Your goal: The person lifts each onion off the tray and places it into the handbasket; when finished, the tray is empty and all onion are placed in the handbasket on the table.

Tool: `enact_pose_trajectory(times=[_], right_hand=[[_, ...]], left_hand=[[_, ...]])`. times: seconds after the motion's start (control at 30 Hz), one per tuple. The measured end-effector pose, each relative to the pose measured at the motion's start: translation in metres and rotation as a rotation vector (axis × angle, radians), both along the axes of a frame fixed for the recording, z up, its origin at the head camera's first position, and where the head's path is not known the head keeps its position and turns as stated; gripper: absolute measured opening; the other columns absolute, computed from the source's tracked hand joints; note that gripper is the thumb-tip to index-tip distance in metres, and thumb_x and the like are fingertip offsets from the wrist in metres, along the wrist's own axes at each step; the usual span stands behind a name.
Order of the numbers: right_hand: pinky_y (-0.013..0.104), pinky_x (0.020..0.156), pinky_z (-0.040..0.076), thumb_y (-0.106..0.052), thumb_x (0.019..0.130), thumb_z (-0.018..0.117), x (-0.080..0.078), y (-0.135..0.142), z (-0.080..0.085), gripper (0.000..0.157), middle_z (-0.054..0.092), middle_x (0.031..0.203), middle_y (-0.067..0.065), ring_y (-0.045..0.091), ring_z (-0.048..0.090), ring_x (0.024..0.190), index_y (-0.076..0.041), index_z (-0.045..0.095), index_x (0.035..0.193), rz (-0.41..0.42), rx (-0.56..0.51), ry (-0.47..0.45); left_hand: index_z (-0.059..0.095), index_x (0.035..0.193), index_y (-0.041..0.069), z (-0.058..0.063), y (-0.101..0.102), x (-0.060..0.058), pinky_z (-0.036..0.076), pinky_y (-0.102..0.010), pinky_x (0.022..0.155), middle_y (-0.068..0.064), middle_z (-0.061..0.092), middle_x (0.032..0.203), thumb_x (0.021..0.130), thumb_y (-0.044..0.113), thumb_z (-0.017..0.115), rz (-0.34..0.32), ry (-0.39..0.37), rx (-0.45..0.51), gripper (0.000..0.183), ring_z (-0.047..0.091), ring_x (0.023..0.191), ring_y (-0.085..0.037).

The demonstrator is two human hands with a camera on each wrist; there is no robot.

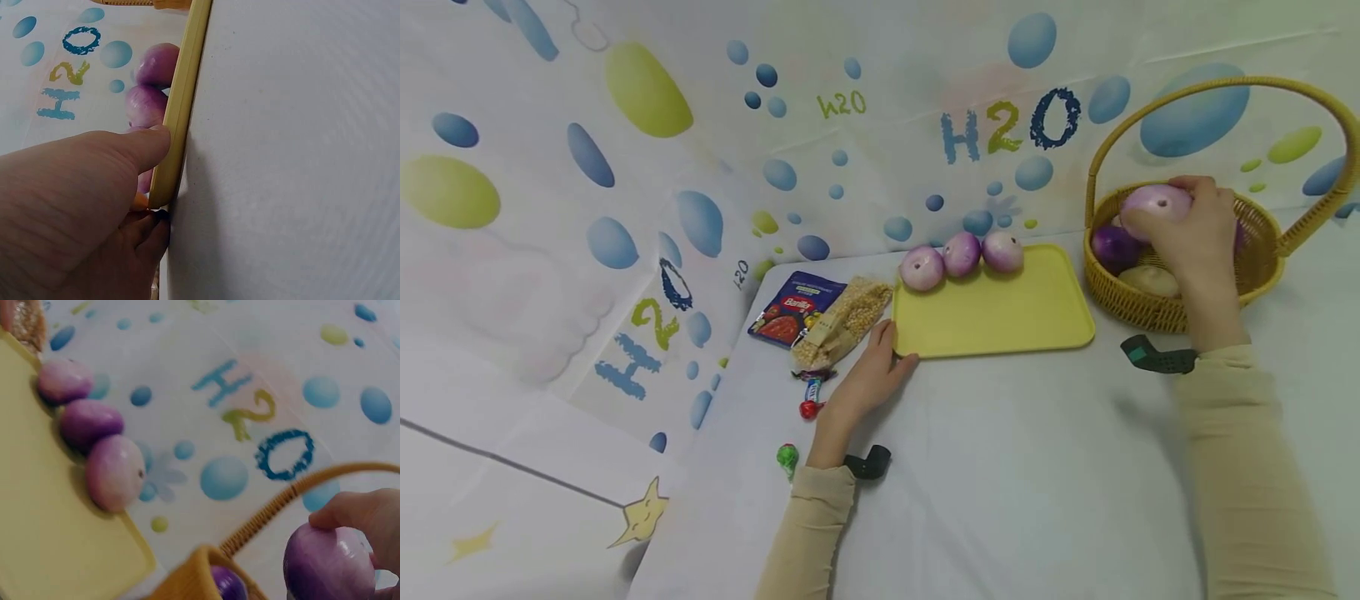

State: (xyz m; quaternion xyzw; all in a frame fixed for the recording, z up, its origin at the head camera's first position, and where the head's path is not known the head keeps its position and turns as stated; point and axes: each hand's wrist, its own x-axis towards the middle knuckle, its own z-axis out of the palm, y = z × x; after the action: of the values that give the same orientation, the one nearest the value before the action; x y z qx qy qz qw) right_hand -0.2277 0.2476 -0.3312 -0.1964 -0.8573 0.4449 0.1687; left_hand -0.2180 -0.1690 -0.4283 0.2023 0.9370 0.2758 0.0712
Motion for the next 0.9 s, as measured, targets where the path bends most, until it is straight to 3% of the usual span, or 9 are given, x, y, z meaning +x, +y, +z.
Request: enact_pose_trajectory(times=[0.3, 0.53, 0.7, 0.9], right_hand=[[0.053, 0.103, 0.031, -0.052, 0.082, 0.060, 0.010, 0.036, -0.008, 0.084, 0.025, 0.142, 0.024, 0.038, 0.029, 0.126, -0.006, 0.032, 0.145, -0.048, 0.008, -0.114], [0.038, 0.087, 0.037, -0.043, 0.085, 0.057, 0.001, 0.020, -0.003, 0.067, 0.038, 0.121, 0.012, 0.030, 0.037, 0.111, -0.004, 0.042, 0.138, -0.043, 0.070, -0.029], [0.037, 0.091, 0.040, -0.043, 0.088, 0.056, -0.007, -0.014, 0.002, 0.056, 0.045, 0.125, 0.010, 0.026, 0.043, 0.112, -0.010, 0.048, 0.132, 0.062, 0.034, 0.008], [0.048, 0.097, 0.041, -0.035, 0.091, 0.055, -0.019, -0.061, -0.012, 0.049, 0.050, 0.126, 0.016, 0.032, 0.049, 0.114, -0.003, 0.050, 0.127, 0.298, 0.083, 0.073]], left_hand=[[0.015, 0.151, 0.003, -0.003, 0.000, -0.002, 0.024, -0.037, 0.112, -0.012, 0.016, 0.154, 0.098, 0.037, 0.048, 0.004, 0.004, 0.008, 0.071, 0.021, 0.140, -0.024], [0.016, 0.150, 0.003, -0.004, -0.007, -0.002, 0.025, -0.036, 0.112, -0.012, 0.016, 0.153, 0.098, 0.038, 0.048, 0.010, 0.005, 0.009, 0.070, 0.024, 0.139, -0.024], [0.014, 0.151, 0.002, -0.006, -0.011, -0.002, 0.023, -0.036, 0.113, -0.012, 0.015, 0.154, 0.099, 0.038, 0.046, 0.000, -0.001, 0.010, 0.071, 0.021, 0.140, -0.023], [0.013, 0.151, 0.002, -0.006, -0.005, -0.006, 0.022, -0.035, 0.113, -0.012, 0.015, 0.153, 0.099, 0.039, 0.046, -0.027, 0.006, 0.011, 0.072, 0.021, 0.140, -0.023]])
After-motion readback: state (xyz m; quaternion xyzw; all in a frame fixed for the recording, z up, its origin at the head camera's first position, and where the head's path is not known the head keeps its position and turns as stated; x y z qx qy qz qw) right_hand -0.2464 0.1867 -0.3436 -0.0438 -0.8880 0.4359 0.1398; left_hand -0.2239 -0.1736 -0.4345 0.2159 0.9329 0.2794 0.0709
